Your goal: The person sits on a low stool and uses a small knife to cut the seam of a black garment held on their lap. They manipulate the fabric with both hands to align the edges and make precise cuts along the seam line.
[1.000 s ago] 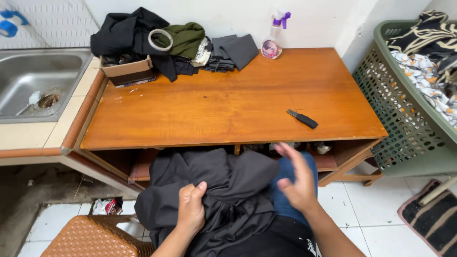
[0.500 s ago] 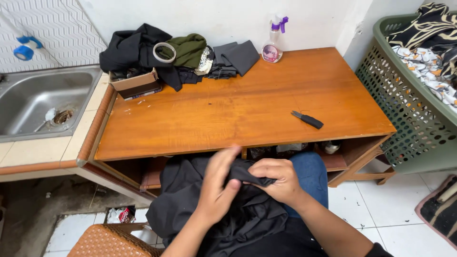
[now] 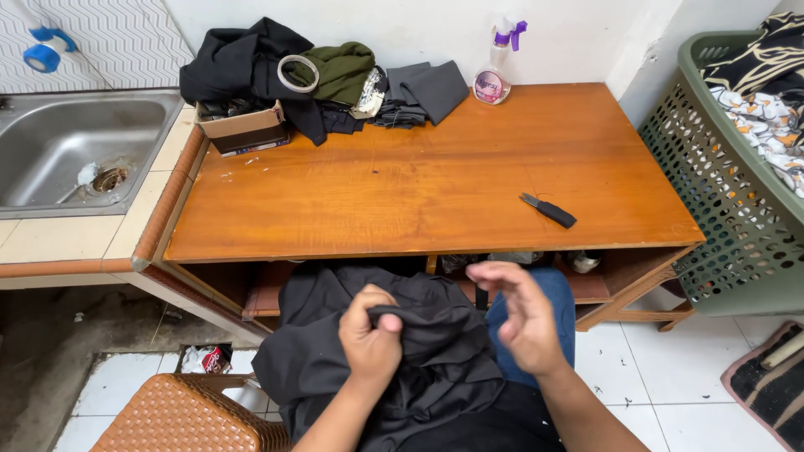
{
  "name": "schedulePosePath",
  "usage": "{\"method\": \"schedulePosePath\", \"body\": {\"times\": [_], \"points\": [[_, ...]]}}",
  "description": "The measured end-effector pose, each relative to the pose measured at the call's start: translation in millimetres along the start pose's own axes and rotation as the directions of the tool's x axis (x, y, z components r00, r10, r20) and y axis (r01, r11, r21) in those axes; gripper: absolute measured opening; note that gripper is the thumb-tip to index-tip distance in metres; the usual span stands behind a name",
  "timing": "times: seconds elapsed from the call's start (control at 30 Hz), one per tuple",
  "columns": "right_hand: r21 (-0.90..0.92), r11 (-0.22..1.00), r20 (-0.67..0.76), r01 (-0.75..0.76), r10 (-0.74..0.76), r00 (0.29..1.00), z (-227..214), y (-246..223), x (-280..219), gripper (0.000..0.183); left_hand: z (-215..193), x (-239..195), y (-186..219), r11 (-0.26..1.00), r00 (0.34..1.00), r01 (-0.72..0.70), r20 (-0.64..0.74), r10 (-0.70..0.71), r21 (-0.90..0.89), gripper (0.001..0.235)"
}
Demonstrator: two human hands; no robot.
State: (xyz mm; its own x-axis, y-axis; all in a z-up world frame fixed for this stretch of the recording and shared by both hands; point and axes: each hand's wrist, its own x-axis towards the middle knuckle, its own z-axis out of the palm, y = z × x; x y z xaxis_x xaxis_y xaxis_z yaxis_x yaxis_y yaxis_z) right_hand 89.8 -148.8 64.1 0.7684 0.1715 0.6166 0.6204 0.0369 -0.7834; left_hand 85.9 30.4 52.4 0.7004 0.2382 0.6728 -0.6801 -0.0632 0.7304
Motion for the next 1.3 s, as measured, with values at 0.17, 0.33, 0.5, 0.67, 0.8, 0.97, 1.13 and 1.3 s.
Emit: {"method": "schedulePosePath", "body": {"times": [0.17,0.33,0.5,0.67,0.8,0.97,1.13,1.3], "points": [[-0.188,0.982,0.023,-0.002,0.007,1.0,13.0,10.0,-2.7,0.015,2.6,-1.3,7.8,1.0,1.0,-0.016,-0.015,0.016,0.013,0.024],[0.084,0.972,-0.402,-0.221,0.236,0.885,9.8,17.7,-5.5,0.014,-14.6,-2.5,2.0,0.992,0.924,0.104,-0.377,-0.069,0.072,0.022],[-0.435,0.897,-0.217,0.074,-0.185,0.959,15.9,-20.5,-3.2,0.039,-2.1,-12.8,16.3,0.981,0.994,-0.095,-0.041,0.103,0.171,0.009],[-0.713,0.572,0.148,0.405,-0.442,0.885,16.1,-30.0,-6.1,0.027,11.8,-18.0,34.7,0.981,0.982,-0.174,0.09,0.166,0.084,0.017],[-0.823,0.543,-0.105,0.168,-0.436,0.894,7.1,-10.4,3.9,0.025,11.1,-26.0,30.7,0.986,0.989,-0.146,-0.01,0.147,0.079,0.02],[-0.569,0.82,-0.186,0.057,-0.197,0.963,4.8,-12.4,0.6,0.025,11.8,-20.8,29.4,0.999,0.999,-0.001,-0.047,0.002,0.035,0.031],[-0.358,0.929,0.042,-0.094,0.117,0.992,11.1,15.0,-10.4,0.021,9.6,-14.4,18.4,0.994,0.998,0.047,-0.045,-0.042,0.103,0.023],[-0.456,0.89,-0.212,-0.023,-0.084,0.974,5.4,38.5,-9.4,0.012,-10.1,-5.8,-45.2,0.596,0.564,0.535,-0.273,-0.78,-0.599,0.02]]}}
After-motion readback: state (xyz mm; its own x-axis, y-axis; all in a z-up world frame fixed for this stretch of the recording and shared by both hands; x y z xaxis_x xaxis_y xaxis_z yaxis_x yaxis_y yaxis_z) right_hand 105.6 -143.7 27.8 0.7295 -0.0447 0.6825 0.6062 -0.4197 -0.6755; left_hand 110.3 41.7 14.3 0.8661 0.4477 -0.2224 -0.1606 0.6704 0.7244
